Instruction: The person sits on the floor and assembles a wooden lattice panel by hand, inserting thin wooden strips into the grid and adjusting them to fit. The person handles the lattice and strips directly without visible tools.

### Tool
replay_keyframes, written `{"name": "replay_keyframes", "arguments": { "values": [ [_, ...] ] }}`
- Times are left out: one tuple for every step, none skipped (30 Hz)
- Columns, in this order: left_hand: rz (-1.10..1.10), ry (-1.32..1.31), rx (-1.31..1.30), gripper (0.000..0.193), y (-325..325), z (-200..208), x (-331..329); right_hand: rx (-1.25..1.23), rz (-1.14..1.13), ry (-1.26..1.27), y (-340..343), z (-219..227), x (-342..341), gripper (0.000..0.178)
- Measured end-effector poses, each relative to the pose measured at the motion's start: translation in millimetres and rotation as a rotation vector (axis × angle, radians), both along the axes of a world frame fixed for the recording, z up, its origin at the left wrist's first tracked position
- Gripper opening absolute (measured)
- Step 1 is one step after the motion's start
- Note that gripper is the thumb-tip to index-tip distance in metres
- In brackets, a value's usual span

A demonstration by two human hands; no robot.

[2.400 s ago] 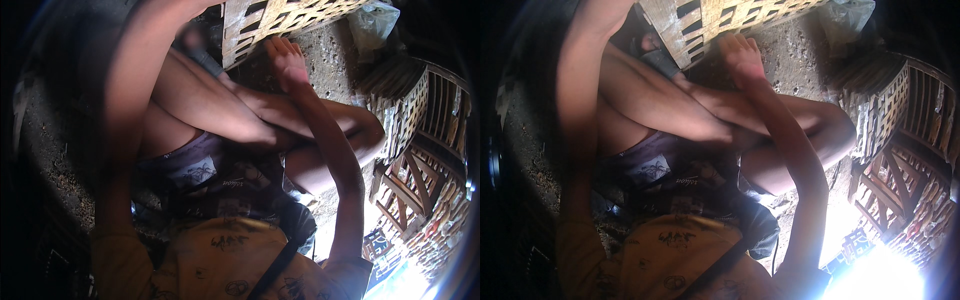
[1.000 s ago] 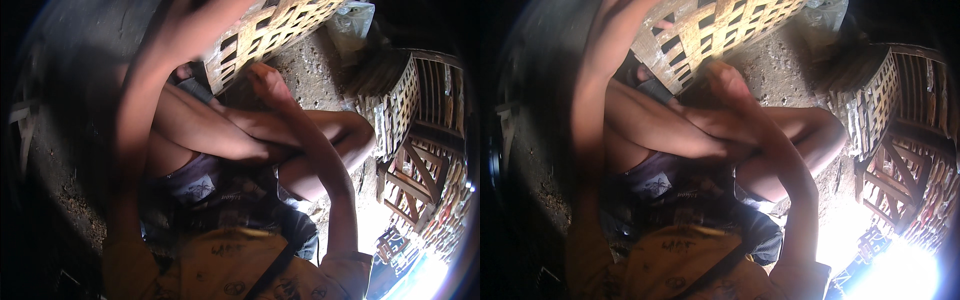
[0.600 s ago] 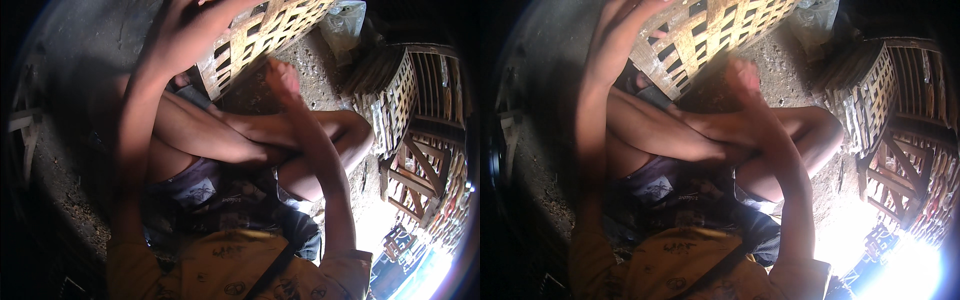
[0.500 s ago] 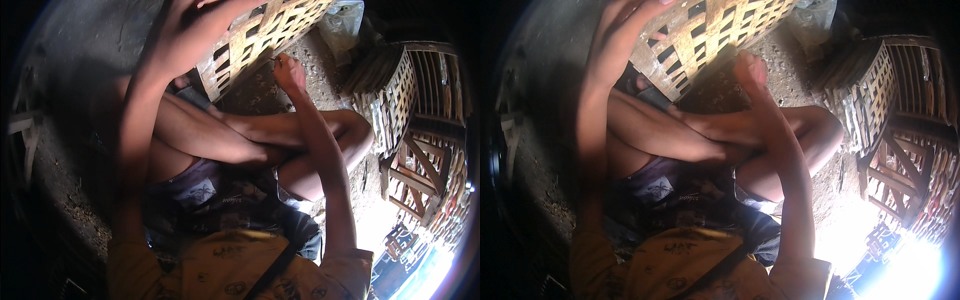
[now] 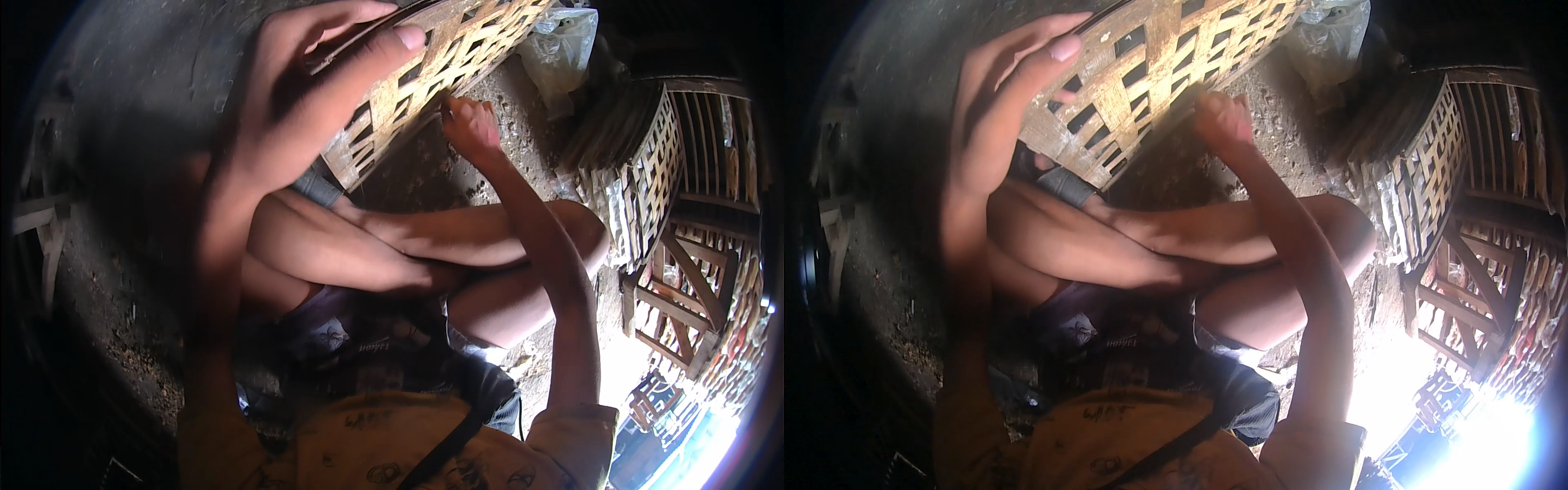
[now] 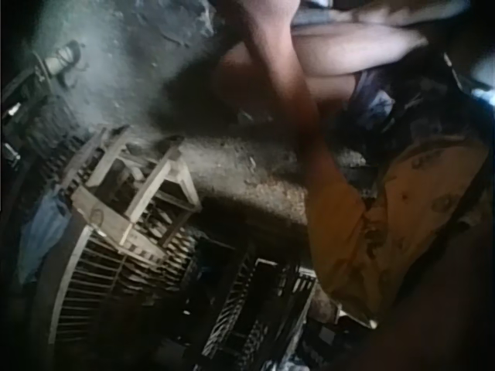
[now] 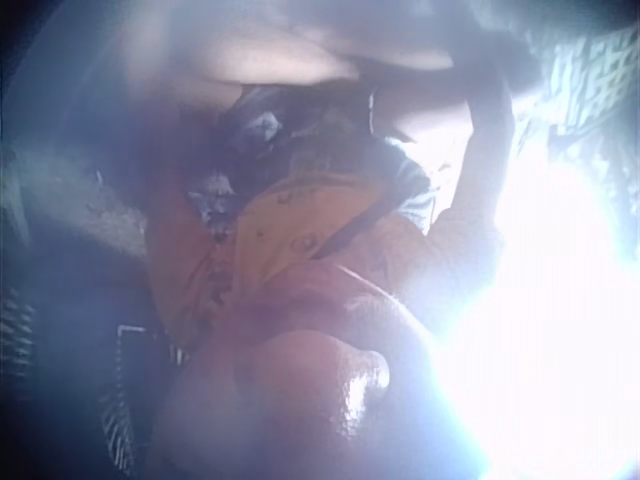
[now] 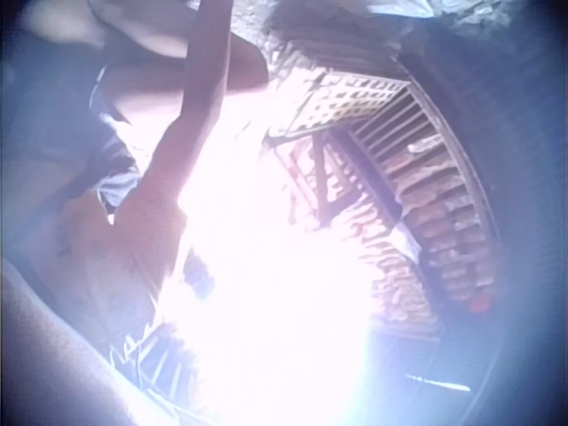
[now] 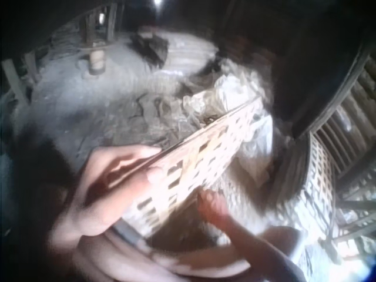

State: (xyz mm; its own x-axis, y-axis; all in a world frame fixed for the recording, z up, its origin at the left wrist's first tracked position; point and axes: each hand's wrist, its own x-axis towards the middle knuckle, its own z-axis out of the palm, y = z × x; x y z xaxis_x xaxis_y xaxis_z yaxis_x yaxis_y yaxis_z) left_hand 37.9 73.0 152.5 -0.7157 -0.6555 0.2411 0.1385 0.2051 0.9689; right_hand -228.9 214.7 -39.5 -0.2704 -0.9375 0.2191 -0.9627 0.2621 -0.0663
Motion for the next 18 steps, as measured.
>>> {"name": "replay_keyframes", "arguments": {
  "values": [
    [0.033,-0.034,-0.03,0.049,-1,-1,2,-0.038,0.009,0.015,-1,-3,3,0.013],
    [0.049,-0.064,-0.057,0.05,2,-4,0,-0.027,-0.005,-0.003,3,-5,0,0.01],
    [0.066,-0.094,-0.084,0.05,5,-6,-1,-0.016,-0.019,-0.022,8,-5,-3,0.007],
    [0.082,-0.2,-0.122,0.05,5,-2,0,-0.007,-0.031,-0.041,11,-6,-6,0.005],
    [0.081,-0.162,-0.111,0.05,5,-4,-1,-0.037,-0.031,-0.105,10,-4,-9,0.005],
    [0.081,-0.124,-0.099,0.05,5,-5,-2,-0.069,-0.031,-0.169,9,-1,-13,0.006],
    [0.081,-0.086,-0.088,0.05,5,-5,-3,-0.101,-0.031,-0.233,8,1,-16,0.007],
    [0.084,-0.107,-0.073,0.05,6,0,-3,-0.079,-0.031,-0.307,7,2,-15,0.007],
    [0.051,-0.113,-0.081,0.05,5,1,-3,-0.057,-0.03,-0.38,8,2,-12,0.01],
    [0.019,-0.12,-0.089,0.05,4,2,-2,-0.036,-0.029,-0.454,7,2,-9,0.013],
    [-0.01,-0.126,-0.099,0.05,3,4,-1,-0.028,-0.031,-0.423,6,1,-8,0.014],
    [-0.023,-0.109,-0.101,0.05,4,5,0,-0.019,-0.033,-0.392,4,0,-7,0.014],
    [-0.036,-0.093,-0.103,0.049,4,6,0,-0.011,-0.034,-0.362,2,0,-6,0.014],
    [-0.054,-0.075,-0.101,0.049,5,6,-1,-0.006,-0.048,-0.336,1,1,-9,0.014],
    [-0.064,-0.076,-0.095,0.048,6,6,-1,0.0,-0.062,-0.311,0,2,-13,0.014],
    [-0.073,-0.078,-0.09,0.046,7,6,0,0.006,-0.075,-0.286,-1,3,-16,0.014],
    [-0.08,-0.078,-0.087,0.045,8,6,0,-0.014,-0.069,-0.273,-1,1,-18,0.014],
    [-0.03,0.034,-0.124,0.042,10,-7,-4,-0.034,-0.063,-0.261,-1,-1,-19,0.014]
  ]
}}
